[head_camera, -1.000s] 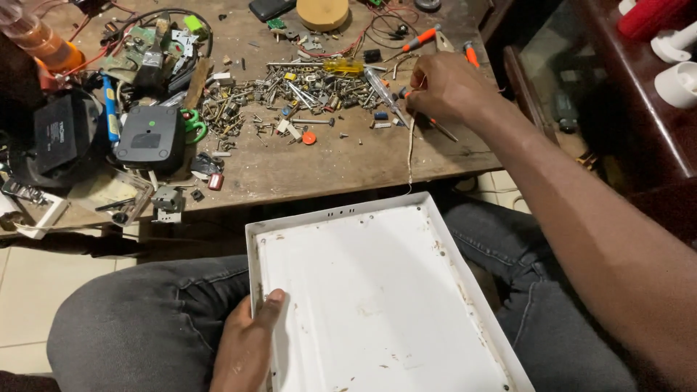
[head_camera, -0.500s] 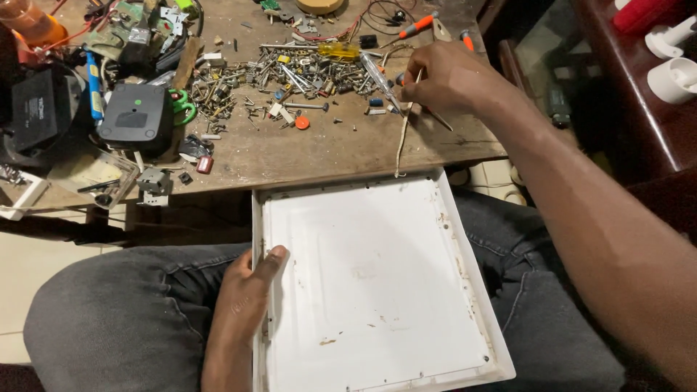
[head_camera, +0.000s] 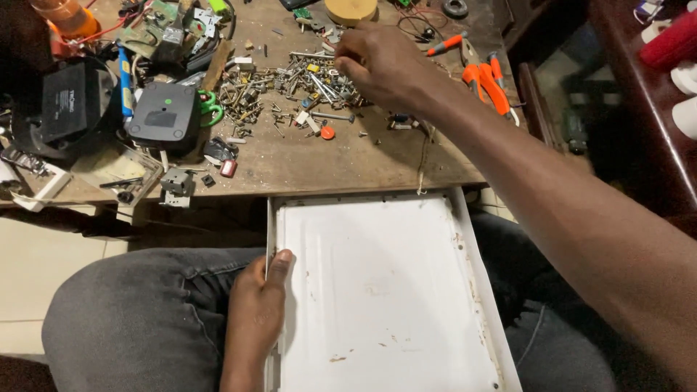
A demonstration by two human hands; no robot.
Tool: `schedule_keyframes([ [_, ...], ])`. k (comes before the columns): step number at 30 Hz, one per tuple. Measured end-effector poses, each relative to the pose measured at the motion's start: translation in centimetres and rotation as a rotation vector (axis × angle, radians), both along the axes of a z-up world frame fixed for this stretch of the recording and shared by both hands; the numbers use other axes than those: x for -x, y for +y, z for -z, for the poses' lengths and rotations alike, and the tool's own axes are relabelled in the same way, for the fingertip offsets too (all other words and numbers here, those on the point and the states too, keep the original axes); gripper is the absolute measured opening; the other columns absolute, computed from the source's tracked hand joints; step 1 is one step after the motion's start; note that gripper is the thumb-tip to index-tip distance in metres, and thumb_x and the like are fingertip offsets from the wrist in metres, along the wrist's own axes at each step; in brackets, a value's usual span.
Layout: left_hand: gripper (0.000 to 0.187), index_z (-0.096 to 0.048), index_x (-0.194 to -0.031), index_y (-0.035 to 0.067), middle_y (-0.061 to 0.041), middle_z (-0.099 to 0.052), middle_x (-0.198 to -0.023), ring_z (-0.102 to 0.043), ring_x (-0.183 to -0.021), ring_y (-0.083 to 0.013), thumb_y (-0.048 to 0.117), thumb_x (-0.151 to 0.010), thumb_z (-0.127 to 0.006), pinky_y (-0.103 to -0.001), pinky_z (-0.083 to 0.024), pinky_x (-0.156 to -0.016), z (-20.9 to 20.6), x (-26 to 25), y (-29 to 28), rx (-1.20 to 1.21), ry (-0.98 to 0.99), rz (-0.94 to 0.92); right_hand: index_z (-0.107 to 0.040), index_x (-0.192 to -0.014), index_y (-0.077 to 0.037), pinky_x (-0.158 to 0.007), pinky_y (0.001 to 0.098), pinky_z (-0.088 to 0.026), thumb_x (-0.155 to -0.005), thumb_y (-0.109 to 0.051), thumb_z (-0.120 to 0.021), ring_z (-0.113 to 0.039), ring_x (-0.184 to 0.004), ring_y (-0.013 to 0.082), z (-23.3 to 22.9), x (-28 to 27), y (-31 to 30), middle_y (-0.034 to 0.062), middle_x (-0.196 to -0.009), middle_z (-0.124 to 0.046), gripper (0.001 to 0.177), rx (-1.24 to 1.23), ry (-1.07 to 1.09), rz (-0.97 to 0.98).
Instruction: The person uses a screwdriver to secure screws into the frame of a white electronic panel and then places various circuit boards and components into the enclosure.
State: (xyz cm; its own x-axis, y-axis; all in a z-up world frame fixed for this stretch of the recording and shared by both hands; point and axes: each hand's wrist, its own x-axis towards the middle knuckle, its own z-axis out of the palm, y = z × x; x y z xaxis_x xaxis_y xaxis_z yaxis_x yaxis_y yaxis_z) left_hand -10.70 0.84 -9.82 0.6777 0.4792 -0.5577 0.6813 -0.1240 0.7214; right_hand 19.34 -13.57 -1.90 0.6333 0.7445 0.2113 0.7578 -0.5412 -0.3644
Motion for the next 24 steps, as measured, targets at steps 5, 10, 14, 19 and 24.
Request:
schedule_keyframes([
  [5, 0.053, -0.071, -0.097, 0.006, -0.016, -0.076, -0.091, -0.066, -0.09, -0.0383, 0.054, -0.098, -0.048, -0.048, -0.046, -0.08, 3.5, 0.5, 0.2, -0.211, -0.013, 0.139, -0.064, -0.118, -0.007, -0.085, 0.051, -0.043, -0.108, -0.023, -0.052, -0.049, -0.103, 0.0316, 1.4, -4.6, 4.8, 0.0147, -0.112, -0.058, 0.023, 0.137, -0.111, -0.08],
  [10, 0.048, -0.071, -0.093, 0.007, -0.021, -0.075, -0.087, -0.066, -0.086, -0.0483, 0.049, -0.101, -0.05, -0.055, -0.045, -0.075, 5.5, 0.3, 0.1, -0.338, -0.071, 0.174, -0.056, -0.136, -0.012, -0.084, 0.0549, -0.04, -0.106, -0.041, -0.035, -0.05, -0.101, 0.0328, 1.0, -6.3, 6.3, 0.0179, -0.118, -0.051, 0.047, 0.303, -0.014, -0.046],
  [14, 0.049, -0.071, -0.1, 0.008, -0.021, -0.075, -0.086, -0.068, -0.082, -0.0488, 0.047, -0.105, -0.042, -0.057, -0.047, -0.072, 5.9, 0.1, 0.0, -0.418, -0.041, 0.208, -0.057, -0.142, -0.026, -0.099, 0.0599, -0.04, -0.102, -0.058, -0.038, -0.044, -0.118, 0.0383, 1.7, -5.1, 6.9, 0.0186, -0.132, -0.042, 0.055, 0.362, 0.12, 0.016],
  [19, 0.047, -0.071, -0.094, 0.005, -0.019, -0.075, -0.077, -0.069, -0.074, -0.043, 0.043, -0.106, -0.045, -0.054, -0.047, -0.068, 3.3, 0.3, -0.1, -0.36, -0.046, 0.193, -0.054, -0.143, -0.028, -0.103, 0.065, -0.04, -0.1, -0.062, -0.045, -0.041, -0.124, 0.039, 2.7, -2.7, 5.9, 0.0213, -0.135, -0.042, 0.056, 0.343, 0.092, 0.072],
  [24, 0.05, -0.069, -0.092, 0.007, -0.017, -0.073, -0.076, -0.067, -0.075, -0.0382, 0.047, -0.105, -0.044, -0.052, -0.047, -0.072, 3.0, 0.6, 0.1, -0.317, -0.05, 0.154, -0.053, -0.137, -0.026, -0.098, 0.0619, -0.039, -0.1, -0.063, -0.036, -0.046, -0.117, 0.0334, 2.5, 0.2, 4.3, 0.0158, -0.126, -0.047, 0.055, 0.364, 0.08, 0.023],
])
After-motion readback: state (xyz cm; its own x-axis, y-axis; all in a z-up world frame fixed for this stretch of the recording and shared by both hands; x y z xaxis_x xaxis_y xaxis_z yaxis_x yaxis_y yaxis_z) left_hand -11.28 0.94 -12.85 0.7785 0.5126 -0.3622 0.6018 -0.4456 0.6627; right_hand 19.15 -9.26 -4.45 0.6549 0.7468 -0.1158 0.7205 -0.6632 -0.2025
